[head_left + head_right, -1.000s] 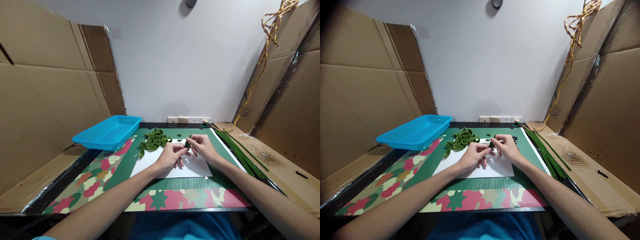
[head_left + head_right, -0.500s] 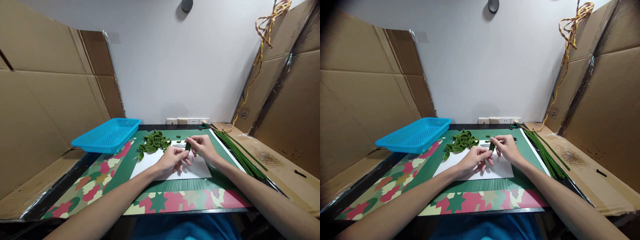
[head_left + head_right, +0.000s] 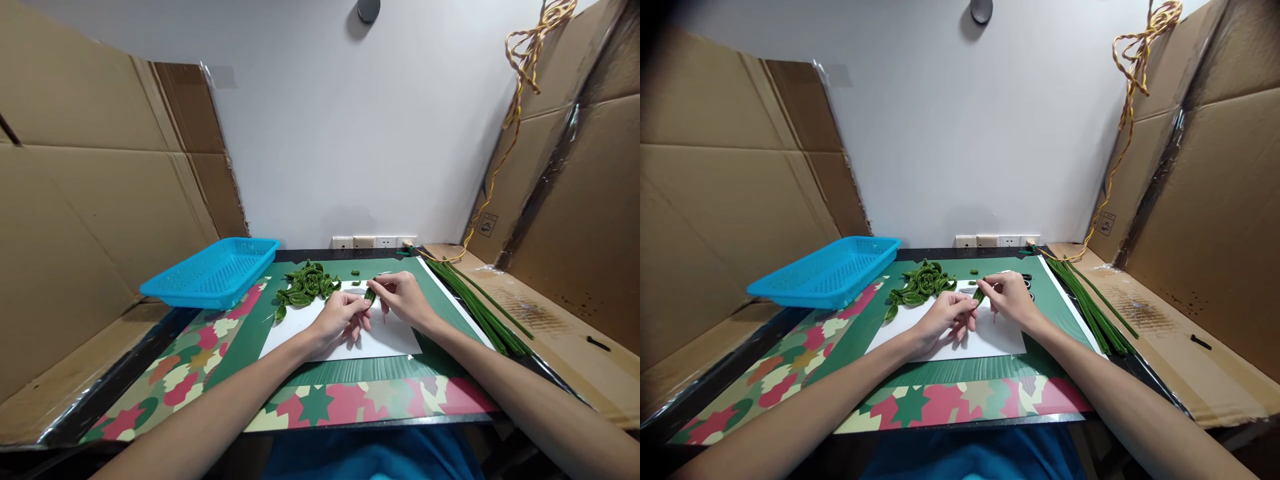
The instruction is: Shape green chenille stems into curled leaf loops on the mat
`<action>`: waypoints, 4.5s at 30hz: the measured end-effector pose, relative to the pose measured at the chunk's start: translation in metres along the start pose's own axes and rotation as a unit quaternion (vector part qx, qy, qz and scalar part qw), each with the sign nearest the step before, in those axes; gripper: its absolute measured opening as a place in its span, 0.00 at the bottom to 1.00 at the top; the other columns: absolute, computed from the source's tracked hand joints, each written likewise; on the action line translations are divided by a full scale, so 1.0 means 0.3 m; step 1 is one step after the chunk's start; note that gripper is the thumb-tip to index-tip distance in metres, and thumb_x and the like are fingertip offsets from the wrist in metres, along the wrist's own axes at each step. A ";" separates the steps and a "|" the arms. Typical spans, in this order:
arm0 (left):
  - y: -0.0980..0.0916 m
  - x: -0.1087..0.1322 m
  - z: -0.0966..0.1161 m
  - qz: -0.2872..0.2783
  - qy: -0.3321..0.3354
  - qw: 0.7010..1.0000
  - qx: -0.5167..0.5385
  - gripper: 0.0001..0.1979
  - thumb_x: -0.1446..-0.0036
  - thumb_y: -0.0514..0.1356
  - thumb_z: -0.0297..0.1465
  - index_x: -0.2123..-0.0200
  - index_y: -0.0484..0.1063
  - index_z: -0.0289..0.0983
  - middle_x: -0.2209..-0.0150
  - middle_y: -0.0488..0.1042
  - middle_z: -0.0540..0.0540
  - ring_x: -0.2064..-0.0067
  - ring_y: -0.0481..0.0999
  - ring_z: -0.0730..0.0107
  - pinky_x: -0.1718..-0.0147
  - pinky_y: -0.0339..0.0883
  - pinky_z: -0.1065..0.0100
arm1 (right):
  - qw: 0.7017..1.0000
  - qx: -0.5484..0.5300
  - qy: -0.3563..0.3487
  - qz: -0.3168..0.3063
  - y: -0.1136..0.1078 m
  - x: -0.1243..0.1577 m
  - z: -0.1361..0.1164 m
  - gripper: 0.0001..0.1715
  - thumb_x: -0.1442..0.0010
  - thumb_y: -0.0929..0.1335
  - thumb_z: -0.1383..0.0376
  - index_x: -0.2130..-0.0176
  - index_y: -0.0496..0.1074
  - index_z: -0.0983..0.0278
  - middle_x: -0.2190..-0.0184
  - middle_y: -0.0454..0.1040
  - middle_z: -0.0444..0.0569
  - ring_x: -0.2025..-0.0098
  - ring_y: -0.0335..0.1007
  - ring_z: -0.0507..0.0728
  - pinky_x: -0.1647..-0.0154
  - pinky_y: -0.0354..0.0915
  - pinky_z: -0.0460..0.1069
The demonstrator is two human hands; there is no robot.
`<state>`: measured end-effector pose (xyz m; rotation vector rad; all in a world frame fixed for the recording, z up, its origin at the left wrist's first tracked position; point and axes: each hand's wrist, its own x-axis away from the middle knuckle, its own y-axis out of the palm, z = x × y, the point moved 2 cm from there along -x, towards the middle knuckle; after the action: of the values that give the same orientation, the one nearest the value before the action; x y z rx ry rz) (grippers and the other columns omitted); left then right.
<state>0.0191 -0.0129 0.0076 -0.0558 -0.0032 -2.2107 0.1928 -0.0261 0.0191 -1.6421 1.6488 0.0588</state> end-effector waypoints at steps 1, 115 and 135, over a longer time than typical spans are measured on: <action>0.000 0.001 0.001 0.002 -0.003 1.000 0.001 0.18 0.42 0.64 0.41 0.74 0.74 0.31 0.78 0.77 0.42 0.86 0.68 0.78 0.89 0.51 0.78 | 1.000 -0.009 0.011 -0.009 0.000 0.001 0.001 0.30 0.31 0.64 0.51 0.80 0.69 0.62 0.86 0.70 0.45 0.83 0.66 0.53 0.77 0.59 0.47; 0.020 0.017 0.004 0.025 0.022 0.999 0.001 0.21 0.44 0.64 0.45 0.79 0.70 0.35 0.87 0.59 0.55 0.86 0.54 0.82 0.87 0.46 0.76 | 0.992 0.083 -0.094 0.017 -0.006 0.039 -0.012 0.20 0.27 0.62 0.58 0.50 0.79 0.63 0.71 0.80 0.49 0.75 0.71 0.53 0.69 0.65 0.47; 0.010 0.009 -0.010 0.039 0.017 0.999 0.020 0.19 0.42 0.64 0.45 0.72 0.73 0.34 0.80 0.68 0.52 0.88 0.62 0.80 0.92 0.45 0.77 | 0.992 -0.124 -0.015 -0.023 -0.019 0.029 -0.057 0.29 0.28 0.62 0.49 0.60 0.82 0.67 0.79 0.65 0.44 0.76 0.58 0.51 0.75 0.54 0.46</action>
<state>0.0198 -0.0170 0.0048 0.0043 -0.0244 -2.1326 0.1906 -0.0434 0.0287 -1.8534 1.6322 0.2748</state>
